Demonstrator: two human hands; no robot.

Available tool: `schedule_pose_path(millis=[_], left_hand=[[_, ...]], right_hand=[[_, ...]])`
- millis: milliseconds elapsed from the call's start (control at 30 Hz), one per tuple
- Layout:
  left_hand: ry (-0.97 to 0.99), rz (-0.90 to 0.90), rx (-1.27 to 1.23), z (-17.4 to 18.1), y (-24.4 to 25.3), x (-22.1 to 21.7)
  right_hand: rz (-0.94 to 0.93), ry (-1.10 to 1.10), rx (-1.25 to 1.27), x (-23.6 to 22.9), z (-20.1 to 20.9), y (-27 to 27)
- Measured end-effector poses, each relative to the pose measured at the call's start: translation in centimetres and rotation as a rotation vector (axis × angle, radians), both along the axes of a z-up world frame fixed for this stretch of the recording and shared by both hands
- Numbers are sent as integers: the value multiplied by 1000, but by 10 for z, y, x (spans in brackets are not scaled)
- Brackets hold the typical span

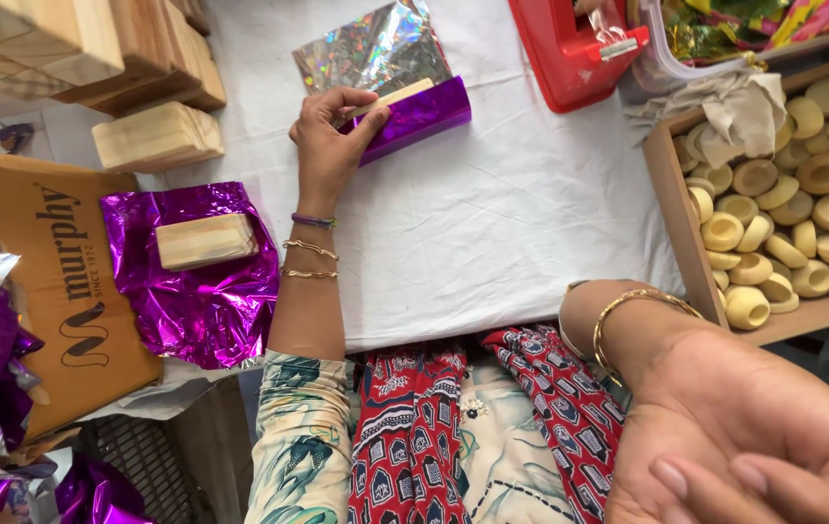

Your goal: The person assembles two wooden halves into a single block and places small wooden discs inside. They then wrap the wooden block in a sheet of shiny purple foil, folding the edges and securing the package with clear tape from a red dispenser.

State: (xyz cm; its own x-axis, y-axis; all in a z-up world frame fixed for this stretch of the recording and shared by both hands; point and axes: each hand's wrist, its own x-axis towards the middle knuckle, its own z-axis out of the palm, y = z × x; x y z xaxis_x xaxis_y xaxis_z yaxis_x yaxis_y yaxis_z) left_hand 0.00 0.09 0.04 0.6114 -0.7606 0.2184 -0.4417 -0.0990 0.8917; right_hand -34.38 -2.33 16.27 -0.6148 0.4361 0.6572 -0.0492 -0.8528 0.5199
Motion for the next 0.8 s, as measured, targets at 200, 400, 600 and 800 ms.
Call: schedule_pose_path(millis=[200, 400, 600, 800], left_hand=[[-37, 15, 24, -4, 0, 1], [-47, -16, 20, -9, -3, 4], [-103, -17, 41, 1, 0, 4], [22, -42, 57, -6, -4, -1]], right_hand=[[-37, 65, 43, -3, -6, 6], [-83, 30, -76, -4, -13, 16], [-18, 295, -110, 12, -1, 30], [160, 1104, 13, 55, 64, 35]])
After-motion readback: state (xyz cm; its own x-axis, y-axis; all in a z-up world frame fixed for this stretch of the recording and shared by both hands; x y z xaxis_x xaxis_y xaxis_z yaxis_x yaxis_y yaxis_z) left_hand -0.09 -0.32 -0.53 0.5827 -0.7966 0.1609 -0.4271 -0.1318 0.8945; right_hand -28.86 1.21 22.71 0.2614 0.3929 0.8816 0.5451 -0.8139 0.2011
